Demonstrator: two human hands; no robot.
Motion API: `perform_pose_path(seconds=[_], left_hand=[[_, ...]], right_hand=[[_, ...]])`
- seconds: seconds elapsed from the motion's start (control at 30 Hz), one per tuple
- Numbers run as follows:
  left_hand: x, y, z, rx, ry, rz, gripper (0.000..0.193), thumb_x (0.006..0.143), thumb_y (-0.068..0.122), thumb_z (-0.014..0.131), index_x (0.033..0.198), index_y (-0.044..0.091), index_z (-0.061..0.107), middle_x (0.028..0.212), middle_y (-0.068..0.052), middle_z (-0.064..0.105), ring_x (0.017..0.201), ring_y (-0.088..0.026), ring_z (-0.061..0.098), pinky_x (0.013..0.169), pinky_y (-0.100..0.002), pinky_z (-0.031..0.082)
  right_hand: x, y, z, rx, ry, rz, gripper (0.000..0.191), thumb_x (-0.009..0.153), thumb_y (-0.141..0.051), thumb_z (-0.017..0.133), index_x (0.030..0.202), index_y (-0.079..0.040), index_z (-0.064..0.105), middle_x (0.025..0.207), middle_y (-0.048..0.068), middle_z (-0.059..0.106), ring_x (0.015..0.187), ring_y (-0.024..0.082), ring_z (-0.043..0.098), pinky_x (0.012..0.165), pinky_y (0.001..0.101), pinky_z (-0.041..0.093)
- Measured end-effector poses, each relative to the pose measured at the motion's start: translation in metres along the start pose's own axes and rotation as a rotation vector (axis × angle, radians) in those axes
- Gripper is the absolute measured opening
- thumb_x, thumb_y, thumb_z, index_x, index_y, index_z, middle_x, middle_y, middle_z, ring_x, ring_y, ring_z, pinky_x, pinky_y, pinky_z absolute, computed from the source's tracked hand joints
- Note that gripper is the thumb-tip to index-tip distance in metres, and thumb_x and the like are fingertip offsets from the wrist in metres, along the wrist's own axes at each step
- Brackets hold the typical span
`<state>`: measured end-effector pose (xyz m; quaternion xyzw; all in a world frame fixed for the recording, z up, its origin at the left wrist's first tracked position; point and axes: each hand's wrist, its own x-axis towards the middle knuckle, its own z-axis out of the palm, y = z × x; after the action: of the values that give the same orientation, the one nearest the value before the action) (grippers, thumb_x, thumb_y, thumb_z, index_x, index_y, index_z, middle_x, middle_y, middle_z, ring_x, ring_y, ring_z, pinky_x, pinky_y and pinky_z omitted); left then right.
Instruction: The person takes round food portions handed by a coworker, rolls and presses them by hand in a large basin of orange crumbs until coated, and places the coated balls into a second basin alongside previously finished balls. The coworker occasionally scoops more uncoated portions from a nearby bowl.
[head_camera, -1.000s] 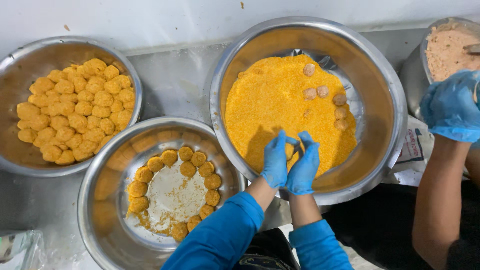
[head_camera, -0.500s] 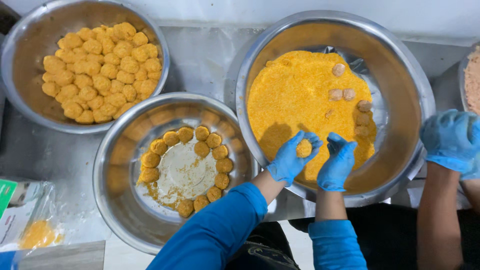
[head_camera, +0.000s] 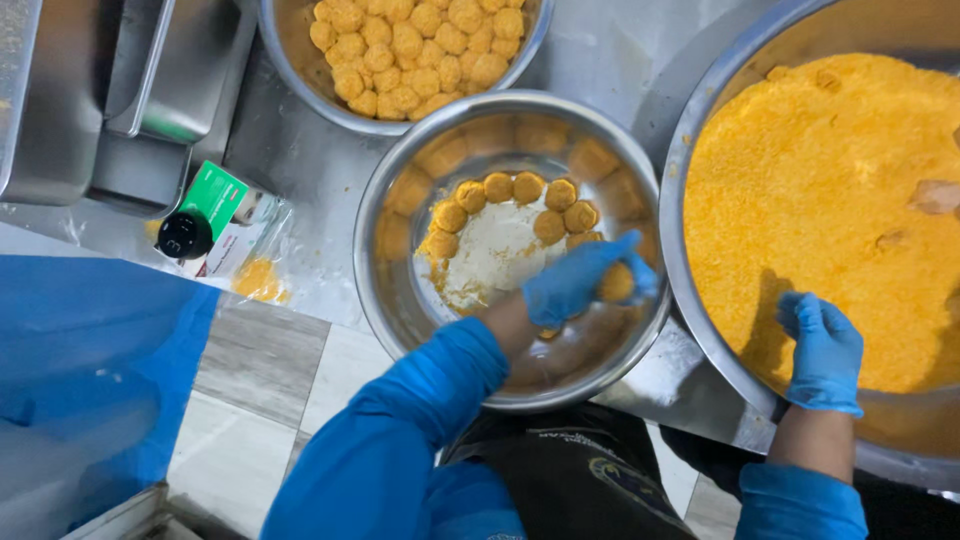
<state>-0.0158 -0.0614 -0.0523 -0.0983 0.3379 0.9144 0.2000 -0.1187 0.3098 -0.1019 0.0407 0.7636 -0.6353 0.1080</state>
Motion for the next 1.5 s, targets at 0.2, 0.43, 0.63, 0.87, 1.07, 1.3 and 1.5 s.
perform_pose_path(seconds=[0.2, 0.43, 0.63, 0.87, 1.07, 1.3, 1.5], left_hand=[[-0.106, 0.034, -0.128, 0.979, 0.590, -0.043, 0.027, 0.092, 0.028, 0.067, 0.094, 0.003, 0.076, 0.083, -0.008, 0.073, 0.078, -0.016, 0.066, 0.073, -0.032, 0.055], [-0.168, 0.038, -0.170, 1.239, 0.612, -0.059, 0.031, 0.080, 0.028, 0.074, 0.101, 0.004, 0.077, 0.093, -0.013, 0.078, 0.087, -0.023, 0.075, 0.081, -0.038, 0.057], [-0.169, 0.057, -0.142, 1.526, 0.695, -0.291, 0.039, 0.091, 0.043, 0.067, 0.097, 0.006, 0.079, 0.094, -0.023, 0.073, 0.089, -0.039, 0.071, 0.082, -0.047, 0.054], [-0.144, 0.057, -0.051, 1.345, 0.423, -0.459, 0.039, 0.092, 0.045, 0.065, 0.093, 0.007, 0.074, 0.075, -0.017, 0.069, 0.069, -0.030, 0.067, 0.069, -0.044, 0.056], [-0.119, 0.029, 0.066, 1.195, -0.189, -0.116, 0.033, 0.097, 0.035, 0.061, 0.100, 0.004, 0.072, 0.083, -0.007, 0.069, 0.077, -0.013, 0.062, 0.075, -0.032, 0.053], [-0.089, 0.011, 0.135, 1.022, -0.118, -0.303, 0.029, 0.096, 0.030, 0.059, 0.107, 0.006, 0.072, 0.082, -0.009, 0.066, 0.075, -0.016, 0.060, 0.070, -0.032, 0.051], [-0.083, -0.007, 0.127, 0.697, -0.239, -0.077, 0.031, 0.100, 0.028, 0.058, 0.110, 0.001, 0.069, 0.102, -0.006, 0.071, 0.095, -0.011, 0.064, 0.087, -0.028, 0.053]], right_hand=[[-0.002, -0.002, 0.004, -0.089, -0.026, 0.029, 0.026, 0.115, -0.024, 0.063, 0.119, 0.001, 0.070, 0.112, 0.008, 0.074, 0.098, 0.016, 0.070, 0.089, 0.0319, 0.057], [0.000, -0.001, 0.008, -0.111, -0.056, 0.050, 0.026, 0.116, -0.023, 0.062, 0.121, 0.001, 0.071, 0.110, 0.008, 0.073, 0.097, 0.016, 0.069, 0.088, 0.0312, 0.055], [0.003, 0.007, 0.008, -0.221, -0.024, 0.030, 0.024, 0.112, -0.023, 0.066, 0.115, 0.001, 0.073, 0.108, 0.010, 0.074, 0.095, 0.015, 0.069, 0.089, 0.0315, 0.055], [-0.007, -0.012, 0.030, -0.801, -0.010, -0.243, 0.061, 0.084, -0.039, 0.084, 0.132, -0.005, 0.068, 0.140, 0.025, 0.061, 0.131, 0.041, 0.056, 0.109, 0.0485, 0.046], [-0.001, -0.001, 0.040, -0.858, -0.303, -0.051, 0.078, 0.082, -0.049, 0.078, 0.146, -0.011, 0.054, 0.153, 0.017, 0.051, 0.145, 0.035, 0.039, 0.120, 0.0465, 0.029], [0.008, 0.017, 0.035, -0.895, -0.310, 0.134, 0.087, 0.080, -0.045, 0.083, 0.148, -0.003, 0.047, 0.149, 0.025, 0.049, 0.140, 0.039, 0.045, 0.116, 0.0418, 0.037], [0.011, -0.009, 0.021, -0.059, -0.161, 0.355, 0.069, 0.081, -0.031, 0.082, 0.139, -0.003, 0.059, 0.131, 0.022, 0.069, 0.118, 0.036, 0.063, 0.097, 0.0451, 0.051]])
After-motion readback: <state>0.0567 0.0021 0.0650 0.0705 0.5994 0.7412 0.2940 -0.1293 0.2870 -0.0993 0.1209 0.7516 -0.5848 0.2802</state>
